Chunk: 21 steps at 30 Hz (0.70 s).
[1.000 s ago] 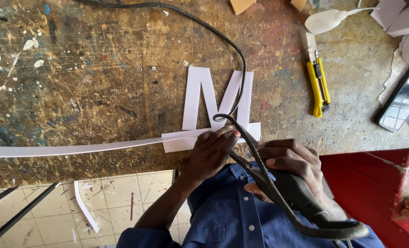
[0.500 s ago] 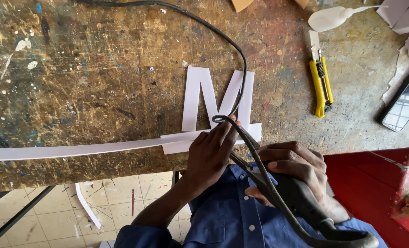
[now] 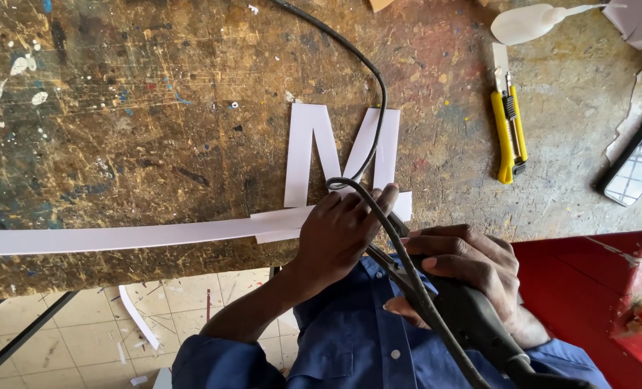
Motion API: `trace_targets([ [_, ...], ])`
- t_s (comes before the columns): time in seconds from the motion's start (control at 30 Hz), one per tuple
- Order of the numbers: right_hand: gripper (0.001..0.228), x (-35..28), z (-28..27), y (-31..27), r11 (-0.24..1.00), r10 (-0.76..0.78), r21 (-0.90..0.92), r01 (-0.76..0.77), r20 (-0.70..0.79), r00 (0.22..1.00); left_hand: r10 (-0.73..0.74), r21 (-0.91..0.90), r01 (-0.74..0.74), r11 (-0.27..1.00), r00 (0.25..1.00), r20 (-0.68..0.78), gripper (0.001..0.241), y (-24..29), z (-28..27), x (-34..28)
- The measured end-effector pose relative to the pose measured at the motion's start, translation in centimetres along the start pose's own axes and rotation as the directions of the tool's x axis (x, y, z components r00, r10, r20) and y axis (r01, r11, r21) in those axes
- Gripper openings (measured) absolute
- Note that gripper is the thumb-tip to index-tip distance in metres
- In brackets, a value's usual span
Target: Gluing a white edge strip to a cutout letter 'M' on a workbench in a sign shop.
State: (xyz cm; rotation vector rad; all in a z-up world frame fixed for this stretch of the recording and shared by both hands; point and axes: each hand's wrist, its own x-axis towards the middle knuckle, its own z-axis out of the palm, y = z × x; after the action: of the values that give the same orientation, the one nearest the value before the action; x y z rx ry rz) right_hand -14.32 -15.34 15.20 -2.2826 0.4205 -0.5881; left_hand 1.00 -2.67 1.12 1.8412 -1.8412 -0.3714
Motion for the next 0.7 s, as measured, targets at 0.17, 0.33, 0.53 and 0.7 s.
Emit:
trace_targets([
  [0.17,0.062,0.2,0.0,-0.2,1.0,-0.001,0.0,0.001,0.017,1.0,0.035,0.008,-0.035,0.999,0.998,0.043,0.059,-0.2,0.3,-0.3],
  [0.33,0.061,-0.1,0.0,-0.5,1.0,0.006,-0.006,-0.006,0.01,1.0,0.038,0.01,-0.038,0.999,0.999,0.006,0.052,-0.3,0.8,-0.4],
  [0.53,0.067,-0.4,-0.1,-1.6,0.997,0.077,-0.016,-0.076,0.043,0.996,0.045,0.042,-0.041,0.998,0.995,-0.087,0.043,-0.4,1.2,0.0],
  [0.7,0.102,-3.2,-1.6,0.1,0.99,0.091,0.088,-0.106,0.157,0.983,0.038,0.114,-0.025,0.993,0.992,-0.117,0.05,-0.4,2.0,-0.1],
])
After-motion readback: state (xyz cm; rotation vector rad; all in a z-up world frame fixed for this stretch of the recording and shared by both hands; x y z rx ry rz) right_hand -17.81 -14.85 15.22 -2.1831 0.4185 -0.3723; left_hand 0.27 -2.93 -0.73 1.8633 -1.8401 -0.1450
